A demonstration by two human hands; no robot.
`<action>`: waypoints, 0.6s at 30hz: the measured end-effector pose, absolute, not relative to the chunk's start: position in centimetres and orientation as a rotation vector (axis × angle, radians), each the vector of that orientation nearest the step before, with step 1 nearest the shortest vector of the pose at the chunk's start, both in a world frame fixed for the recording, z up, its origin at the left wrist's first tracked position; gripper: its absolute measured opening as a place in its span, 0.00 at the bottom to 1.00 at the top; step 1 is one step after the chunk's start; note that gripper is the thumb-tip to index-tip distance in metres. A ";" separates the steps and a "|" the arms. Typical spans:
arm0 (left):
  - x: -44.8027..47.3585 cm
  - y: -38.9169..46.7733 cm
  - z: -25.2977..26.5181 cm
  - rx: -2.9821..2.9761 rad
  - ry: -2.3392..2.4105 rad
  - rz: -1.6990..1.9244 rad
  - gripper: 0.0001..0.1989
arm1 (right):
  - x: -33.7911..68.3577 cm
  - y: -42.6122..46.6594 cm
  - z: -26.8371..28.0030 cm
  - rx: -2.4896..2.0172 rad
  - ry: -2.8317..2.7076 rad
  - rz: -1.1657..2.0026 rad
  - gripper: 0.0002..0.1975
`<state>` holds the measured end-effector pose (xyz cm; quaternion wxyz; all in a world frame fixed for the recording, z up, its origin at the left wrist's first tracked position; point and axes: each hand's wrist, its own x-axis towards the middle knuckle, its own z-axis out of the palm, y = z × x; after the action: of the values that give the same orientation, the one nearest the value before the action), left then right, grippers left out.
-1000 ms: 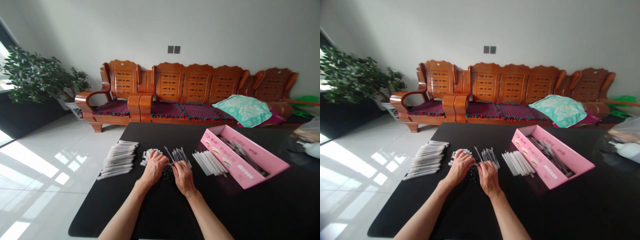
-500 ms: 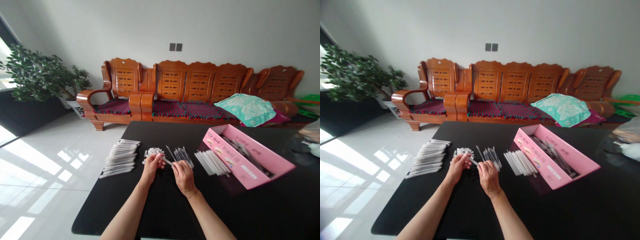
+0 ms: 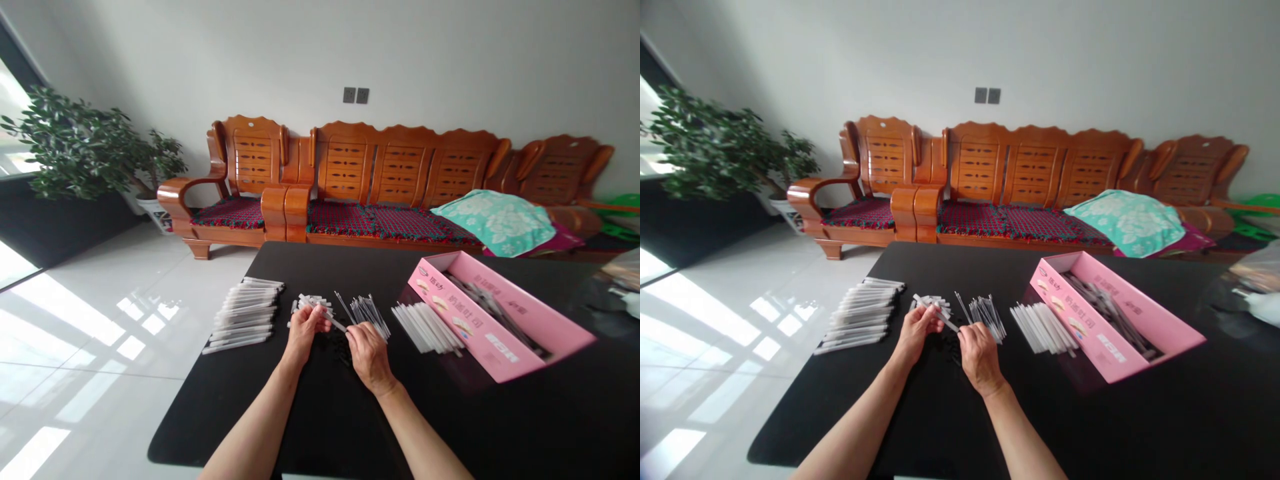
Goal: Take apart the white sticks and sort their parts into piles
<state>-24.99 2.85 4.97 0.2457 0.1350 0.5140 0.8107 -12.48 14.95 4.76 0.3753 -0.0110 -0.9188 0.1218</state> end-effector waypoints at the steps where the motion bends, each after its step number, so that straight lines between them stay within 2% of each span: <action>1: -25.0 2.9 4.9 0.366 1.413 2.213 0.23 | -12.5 15.0 4.7 -0.026 -2.348 0.315 0.09; 12: -24.7 2.9 5.3 0.353 1.441 2.232 0.22 | -12.4 15.0 4.7 -0.015 -2.354 0.374 0.07; 18: -24.7 2.8 5.3 0.355 1.452 2.245 0.22 | -12.5 15.0 4.4 -0.027 -2.401 0.343 0.09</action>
<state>-24.72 2.82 5.28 0.2204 0.1282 0.5252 0.8119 -12.50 15.04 4.39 0.3505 -0.0106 -0.9271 0.1325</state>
